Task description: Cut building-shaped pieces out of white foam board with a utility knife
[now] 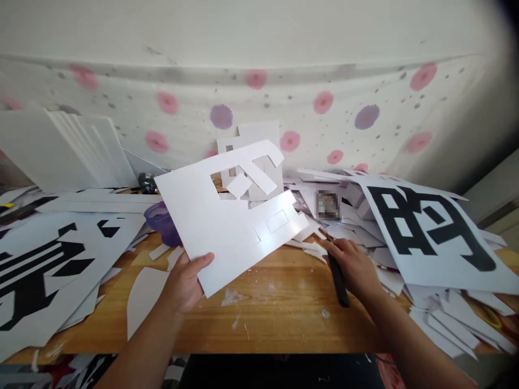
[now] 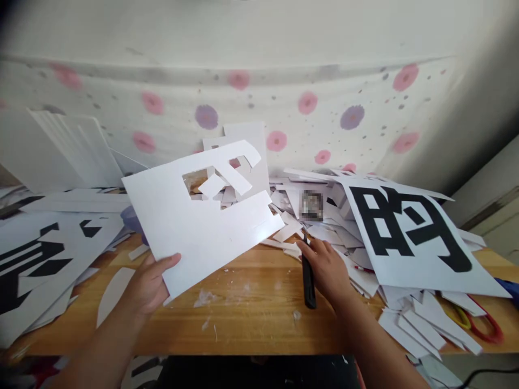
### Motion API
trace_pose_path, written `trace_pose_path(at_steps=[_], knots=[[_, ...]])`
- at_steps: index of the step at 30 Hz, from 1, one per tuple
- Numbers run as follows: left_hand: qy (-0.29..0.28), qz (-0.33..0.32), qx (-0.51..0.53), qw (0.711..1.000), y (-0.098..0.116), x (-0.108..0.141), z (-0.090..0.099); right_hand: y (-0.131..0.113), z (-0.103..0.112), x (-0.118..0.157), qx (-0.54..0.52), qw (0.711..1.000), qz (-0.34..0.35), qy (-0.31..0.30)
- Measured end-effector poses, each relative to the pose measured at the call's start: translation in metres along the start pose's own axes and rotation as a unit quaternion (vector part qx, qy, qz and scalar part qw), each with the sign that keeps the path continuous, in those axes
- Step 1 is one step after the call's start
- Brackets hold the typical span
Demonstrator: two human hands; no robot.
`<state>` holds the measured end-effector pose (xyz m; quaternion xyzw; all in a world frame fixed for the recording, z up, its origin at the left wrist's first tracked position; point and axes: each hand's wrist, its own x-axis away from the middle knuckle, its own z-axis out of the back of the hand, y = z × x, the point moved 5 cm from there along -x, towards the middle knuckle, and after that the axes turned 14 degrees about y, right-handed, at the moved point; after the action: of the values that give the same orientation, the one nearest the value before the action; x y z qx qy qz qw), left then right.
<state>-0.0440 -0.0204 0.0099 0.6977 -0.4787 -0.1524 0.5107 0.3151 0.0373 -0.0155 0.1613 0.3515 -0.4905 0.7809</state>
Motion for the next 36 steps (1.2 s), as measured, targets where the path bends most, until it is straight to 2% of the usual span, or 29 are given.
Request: trace_pose_path(at_steps=[2,4,6,8,9,10,11,12,13,15,18,20,21,23,25,27,31,33,36], knots=[[-0.004,-0.013,0.008,1.000,0.004,-0.005,-0.006,0.002,-0.019,-0.004,0.057,0.996,0.031,-0.067],[-0.010,-0.025,0.013,1.000,0.007,-0.009,-0.012,0.003,-0.029,-0.011,0.051,0.995,0.015,-0.087],[-0.020,-0.028,0.018,0.999,0.009,-0.011,-0.020,-0.001,-0.029,-0.023,-0.024,0.997,-0.039,-0.069],[-0.039,-0.021,0.022,0.999,0.007,-0.014,-0.032,-0.017,-0.025,-0.036,-0.173,0.977,-0.120,-0.035],[-0.054,-0.019,0.017,0.998,0.005,-0.016,-0.039,-0.029,-0.025,-0.043,-0.277,0.947,-0.161,-0.027],[-0.071,-0.018,0.006,0.997,0.002,-0.018,-0.047,-0.046,-0.027,-0.050,-0.388,0.902,-0.185,-0.041],[-0.090,-0.019,-0.012,0.996,-0.002,-0.022,-0.055,-0.066,-0.029,-0.057,-0.487,0.852,-0.183,-0.063],[-0.108,-0.025,-0.037,0.993,-0.007,-0.027,-0.064,-0.082,-0.029,-0.066,-0.549,0.815,-0.178,-0.058],[-0.120,-0.030,-0.060,0.991,-0.013,-0.033,-0.071,-0.091,-0.029,-0.075,-0.560,0.806,-0.191,-0.010],[-0.122,-0.045,-0.095,0.987,-0.027,-0.044,-0.082,-0.095,-0.029,-0.088,-0.460,0.849,-0.234,0.110],[-0.088,-0.106,-0.112,0.984,-0.042,-0.050,-0.090,-0.095,-0.032,-0.099,-0.383,0.872,-0.245,0.178],[-0.128,-0.121,-0.106,0.979,-0.053,-0.040,-0.095,-0.100,-0.030,-0.101,-0.323,0.905,-0.181,0.209],[-0.164,-0.117,-0.096,0.975,-0.059,-0.033,-0.097,-0.107,-0.028,-0.099,-0.282,0.926,-0.123,0.218],[-0.180,-0.120,-0.066,0.974,-0.065,-0.021,-0.097,-0.126,-0.027,-0.092,-0.211,0.954,0.007,0.214],[-0.148,-0.121,-0.038,0.981,-0.065,-0.017,-0.092,-0.142,-0.028,-0.082,-0.206,0.955,0.089,0.192],[-0.102,-0.119,-0.017,0.987,-0.058,-0.019,-0.086,-0.148,-0.028,-0.074,-0.248,0.945,0.116,0.180],[-0.070,-0.098,0.051,0.991,-0.040,-0.022,-0.083,-0.143,-0.030,-0.067,-0.285,0.934,0.122,0.178],[-0.069,-0.098,0.083,0.989,-0.033,-0.020,-0.083,-0.137,-0.031,-0.067,-0.267,0.938,0.115,0.187],[-0.058,-0.098,0.074,0.991,-0.031,-0.017,-0.083,-0.131,-0.030,-0.067,-0.234,0.946,0.098,0.203]])
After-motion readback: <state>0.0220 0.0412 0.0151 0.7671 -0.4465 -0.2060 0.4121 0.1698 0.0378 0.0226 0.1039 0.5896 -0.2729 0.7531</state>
